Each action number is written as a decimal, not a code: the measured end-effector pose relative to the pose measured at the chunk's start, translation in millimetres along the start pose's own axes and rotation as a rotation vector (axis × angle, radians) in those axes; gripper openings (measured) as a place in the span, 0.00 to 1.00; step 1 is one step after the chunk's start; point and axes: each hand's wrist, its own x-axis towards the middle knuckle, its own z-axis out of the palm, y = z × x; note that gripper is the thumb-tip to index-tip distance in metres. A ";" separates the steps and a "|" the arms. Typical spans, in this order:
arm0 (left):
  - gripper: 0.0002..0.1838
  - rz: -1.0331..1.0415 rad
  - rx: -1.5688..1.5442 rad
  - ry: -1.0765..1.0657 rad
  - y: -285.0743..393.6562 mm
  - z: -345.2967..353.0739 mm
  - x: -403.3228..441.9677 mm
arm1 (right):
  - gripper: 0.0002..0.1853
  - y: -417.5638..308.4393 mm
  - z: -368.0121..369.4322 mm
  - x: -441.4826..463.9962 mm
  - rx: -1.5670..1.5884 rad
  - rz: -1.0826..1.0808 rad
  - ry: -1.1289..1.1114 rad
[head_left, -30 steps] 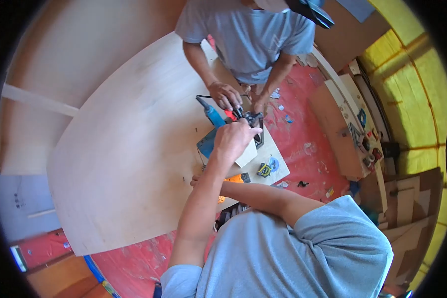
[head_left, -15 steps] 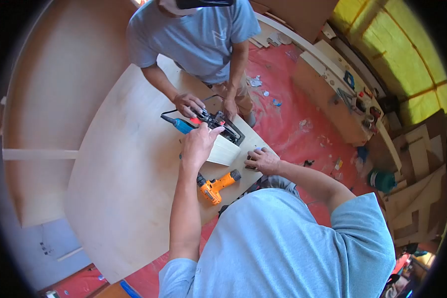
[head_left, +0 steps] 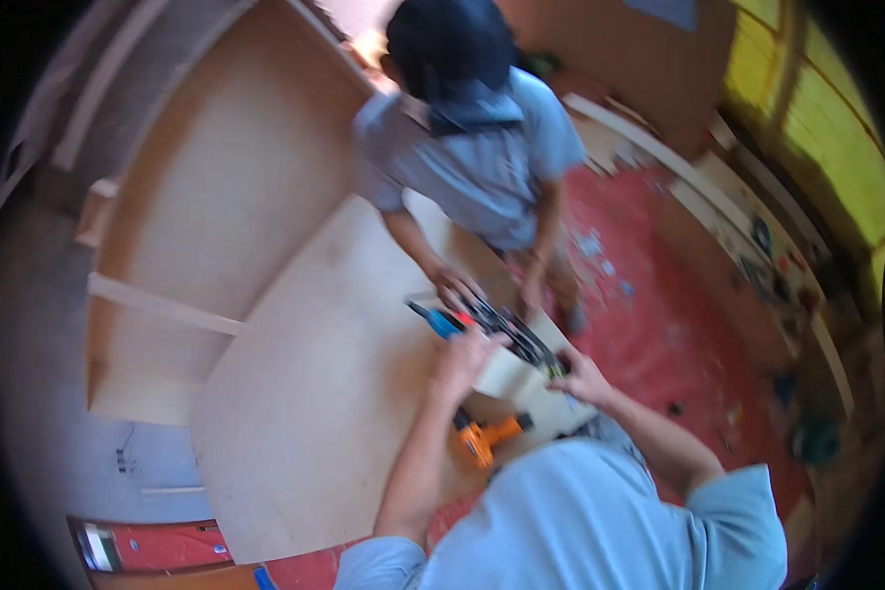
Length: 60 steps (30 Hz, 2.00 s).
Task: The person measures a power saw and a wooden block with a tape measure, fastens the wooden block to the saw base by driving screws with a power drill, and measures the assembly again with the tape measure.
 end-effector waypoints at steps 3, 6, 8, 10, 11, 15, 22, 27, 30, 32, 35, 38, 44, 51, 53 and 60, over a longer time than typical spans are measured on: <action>0.38 -0.064 0.029 -0.015 1.5 0.9 1.6 | 0.34 -19.4 -1.2 3.5 0.277 0.019 -0.097; 0.36 0.018 0.070 0.017 -1.6 2.4 -1.3 | 0.35 -63.0 -1.3 -1.8 0.264 0.052 -0.154; 0.36 0.013 0.076 0.036 -1.6 4.3 -2.1 | 0.36 -70.2 2.3 -1.0 0.239 0.025 -0.157; 0.36 0.005 0.078 0.053 -1.0 5.4 -3.4 | 0.37 -69.8 3.7 0.3 0.212 0.003 -0.163; 0.36 0.012 0.081 0.055 -2.2 6.6 -2.8 | 0.37 -65.4 5.0 4.5 0.208 -0.030 -0.167; 0.35 0.048 0.116 0.072 -7.9 12.7 -2.2 | 0.36 -92.2 -7.5 1.1 0.243 -0.159 -0.158; 0.33 0.114 0.043 0.073 -5.3 2.0 -7.9 | 0.33 -160.1 -49.8 27.6 -0.366 -0.547 -0.107; 0.28 0.164 0.045 0.067 -17.6 13.3 -2.4 | 0.32 -169.6 -50.8 47.8 -0.633 -0.703 -0.150; 0.24 0.185 0.035 0.083 -21.7 16.0 -0.7 | 0.29 -162.7 -42.5 54.2 -0.607 -0.783 -0.149; 0.22 0.167 0.029 0.066 -19.6 13.2 -2.4 | 0.28 -158.3 -41.8 56.8 -0.598 -0.806 -0.154; 0.17 0.181 0.017 0.091 -27.0 15.0 -0.1 | 0.26 -148.7 -39.8 63.3 -0.514 -0.815 -0.229; 0.12 0.147 0.012 0.065 -36.1 30.2 6.5 | 0.28 -150.5 -41.7 62.3 -0.542 -0.860 -0.241; 0.12 0.095 -0.040 0.037 -14.8 11.1 1.5 | 0.36 -144.5 -45.2 59.0 -0.486 -0.941 -0.136; 0.11 0.222 -0.044 0.180 -7.6 8.5 -4.0 | 0.25 -147.1 -64.7 60.8 -0.398 -0.722 -0.192; 0.11 0.205 -0.073 0.179 -8.1 10.1 -3.6 | 0.21 -146.8 -71.9 62.9 -0.416 -0.686 -0.203; 0.13 0.162 -0.046 0.165 -4.1 6.9 -4.5 | 0.19 -100.2 -131.2 93.5 -0.438 -0.552 -0.200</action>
